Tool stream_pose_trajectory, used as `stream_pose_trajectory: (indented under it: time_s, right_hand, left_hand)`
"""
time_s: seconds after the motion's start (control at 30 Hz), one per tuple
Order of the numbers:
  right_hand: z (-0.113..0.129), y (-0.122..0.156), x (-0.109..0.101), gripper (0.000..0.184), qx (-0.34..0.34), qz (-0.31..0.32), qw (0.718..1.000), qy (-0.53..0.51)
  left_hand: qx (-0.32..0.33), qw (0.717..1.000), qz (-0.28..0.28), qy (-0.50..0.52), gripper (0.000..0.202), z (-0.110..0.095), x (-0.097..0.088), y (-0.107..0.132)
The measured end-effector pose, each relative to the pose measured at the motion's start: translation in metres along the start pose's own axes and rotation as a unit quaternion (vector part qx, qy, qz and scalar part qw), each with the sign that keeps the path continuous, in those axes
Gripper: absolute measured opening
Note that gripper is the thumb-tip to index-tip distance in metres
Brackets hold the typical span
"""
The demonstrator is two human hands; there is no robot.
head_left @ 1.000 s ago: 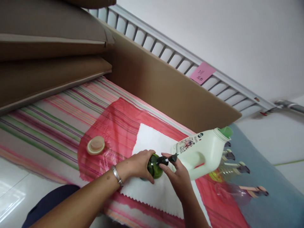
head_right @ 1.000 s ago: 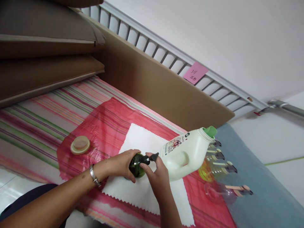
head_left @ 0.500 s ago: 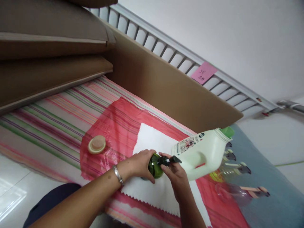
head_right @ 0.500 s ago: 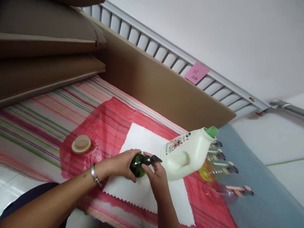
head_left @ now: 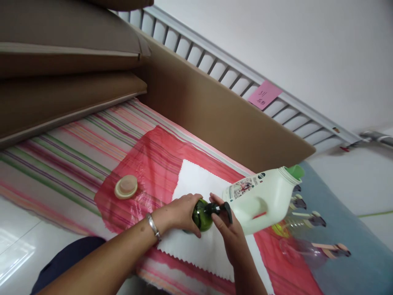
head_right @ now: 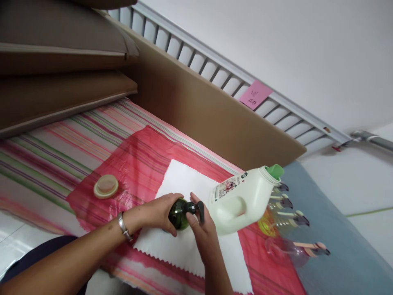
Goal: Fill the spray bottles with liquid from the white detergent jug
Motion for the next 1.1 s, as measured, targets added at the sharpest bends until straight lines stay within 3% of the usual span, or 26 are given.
stream_pose_trajectory:
  time_s: [0.13, 0.3, 0.43, 0.5, 0.6, 0.73, 0.87, 1.0, 1.1]
  right_hand:
    - [0.0011, -0.0016, -0.0042, 0.037, 0.010, -0.026, 0.996, 0.088]
    - [0.0057, -0.0010, -0.0005, 0.044, 0.000, 0.005, 1.000, 0.031]
    - [0.0083, -0.0008, 0.0009, 0.032, 0.032, -0.055, 0.991, 0.121]
    - [0.0079, -0.0005, 0.0022, 0.039, 0.037, -0.063, 0.994, 0.083]
    - [0.0064, 0.0001, 0.0045, 0.048, 0.020, -0.019, 1.000, 0.009]
    - [0.0053, 0.0002, -0.0011, 0.041, 0.030, -0.040, 0.993, 0.104]
    - [0.0072, -0.0004, -0.0010, 0.046, 0.023, -0.005, 0.999, 0.046]
    - [0.0053, -0.0008, -0.0025, 0.042, 0.038, -0.054, 0.990, 0.123]
    - [0.0034, -0.0007, 0.0005, 0.046, 0.032, -0.059, 0.995, 0.073]
  left_hand:
    - [0.014, 1.000, -0.003, -0.003, 0.086, 0.0012, 0.0013, -0.0006]
    - [0.008, 1.000, -0.002, -0.009, 0.084, 0.0006, 0.0009, -0.0001]
    - [0.012, 1.000, -0.005, -0.008, 0.081, -0.0016, -0.0008, 0.0003]
    - [0.007, 1.000, -0.005, -0.004, 0.082, -0.0019, -0.0012, 0.0002]
    - [0.002, 1.000, 0.003, 0.003, 0.082, -0.0024, -0.0010, -0.0002]
    - [0.010, 1.000, -0.001, -0.005, 0.082, -0.0032, -0.0010, -0.0004]
    - [0.007, 1.000, -0.001, -0.008, 0.082, -0.0012, -0.0003, -0.0001]
    - [0.018, 1.000, -0.009, -0.010, 0.083, 0.0004, 0.0005, -0.0004]
    - [0.012, 1.000, -0.008, -0.015, 0.084, 0.0012, 0.0009, -0.0005]
Point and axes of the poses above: each hand's wrist, its own y-axis away from the middle knuckle, its own x-axis out of the palm, z = x × y, the point moved 3 cm from there along -y, towards the middle knuckle, and after that the axes turned 1 degree about y, right-handed, at the moved point
